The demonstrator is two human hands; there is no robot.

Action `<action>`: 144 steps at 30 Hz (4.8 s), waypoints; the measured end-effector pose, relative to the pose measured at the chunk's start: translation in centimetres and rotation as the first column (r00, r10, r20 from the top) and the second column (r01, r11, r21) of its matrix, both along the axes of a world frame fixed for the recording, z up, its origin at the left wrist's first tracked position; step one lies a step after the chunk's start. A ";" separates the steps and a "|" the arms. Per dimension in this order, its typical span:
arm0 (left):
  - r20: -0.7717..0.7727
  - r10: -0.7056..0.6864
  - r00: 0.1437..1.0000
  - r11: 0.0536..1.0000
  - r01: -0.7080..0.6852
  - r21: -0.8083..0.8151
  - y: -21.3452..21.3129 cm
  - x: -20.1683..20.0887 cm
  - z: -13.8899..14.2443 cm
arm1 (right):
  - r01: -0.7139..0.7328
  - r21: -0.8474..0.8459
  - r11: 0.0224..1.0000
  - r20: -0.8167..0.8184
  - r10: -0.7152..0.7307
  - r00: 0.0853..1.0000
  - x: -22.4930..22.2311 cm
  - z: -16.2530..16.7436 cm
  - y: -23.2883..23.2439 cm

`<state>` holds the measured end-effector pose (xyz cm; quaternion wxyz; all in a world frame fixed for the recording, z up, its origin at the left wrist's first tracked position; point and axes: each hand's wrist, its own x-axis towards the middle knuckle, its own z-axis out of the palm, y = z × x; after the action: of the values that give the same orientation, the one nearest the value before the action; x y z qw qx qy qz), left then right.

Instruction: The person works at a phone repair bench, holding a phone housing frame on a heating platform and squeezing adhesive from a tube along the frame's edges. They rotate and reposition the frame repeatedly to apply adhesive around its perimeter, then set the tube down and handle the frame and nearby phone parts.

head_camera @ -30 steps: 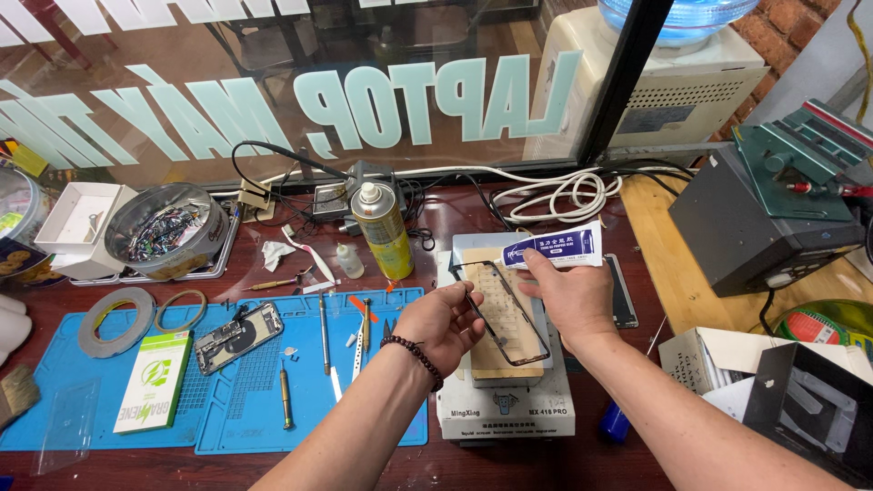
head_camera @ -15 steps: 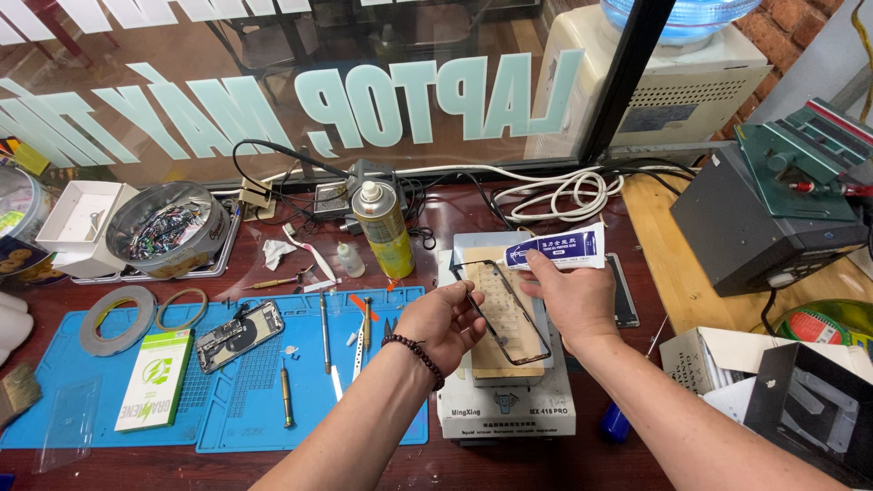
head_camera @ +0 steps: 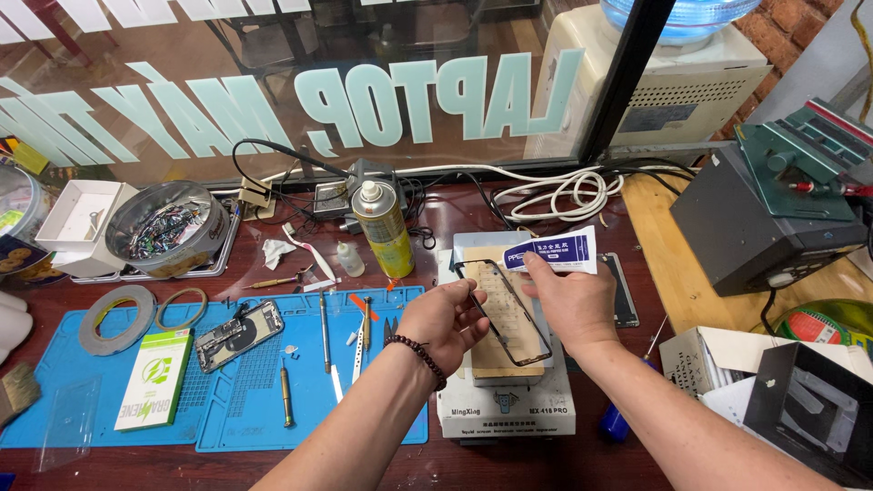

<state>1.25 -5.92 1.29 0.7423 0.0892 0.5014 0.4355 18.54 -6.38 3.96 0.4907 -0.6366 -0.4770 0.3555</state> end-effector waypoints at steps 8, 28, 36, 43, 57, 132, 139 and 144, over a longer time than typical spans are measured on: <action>0.012 -0.010 1.000 0.996 0.009 0.091 0.3 0.9 0.4 | 0.012 0.011 1.000 0.019 -0.013 1.000 -0.2 0.3 -0.3; 0.022 -0.010 1.000 0.995 0.007 0.101 0.4 1.1 0.2 | -0.003 -0.012 1.000 -0.009 0.003 1.000 0.4 0.3 -0.7; -0.003 -0.004 1.000 0.997 0.005 0.083 0.3 1.0 0.1 | -0.001 -0.030 1.000 0.012 0.002 1.000 0.6 0.3 -1.1; -0.004 -0.008 1.000 0.996 0.008 0.094 0.2 1.1 0.4 | -0.004 -0.027 1.000 0.042 0.005 0.999 0.8 0.8 -1.7; -0.039 0.015 0.999 0.998 -0.012 0.063 0.2 0.5 -0.1 | 0.061 0.033 0.998 -0.426 -0.042 0.904 2.2 -0.2 -1.3; -0.829 -0.042 0.558 0.962 0.247 0.117 0.9 -7.7 -5.7 | -0.089 -0.334 0.938 0.587 0.281 0.759 4.7 -7.0 3.1; -0.976 -0.095 0.198 0.950 0.311 -0.029 -2.1 -8.8 -7.8 | -0.064 -0.393 0.917 0.582 0.303 0.754 3.9 -6.0 3.7; -0.978 -0.180 -0.106 0.865 0.456 -0.208 -4.8 -8.1 -7.4 | 0.003 -0.467 0.884 0.633 0.332 0.699 3.4 -5.7 4.1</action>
<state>-6.86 -10.68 -6.10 0.2339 0.5589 0.7898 0.0960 21.95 -2.31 -1.71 0.0851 -0.7687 -0.5910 0.2293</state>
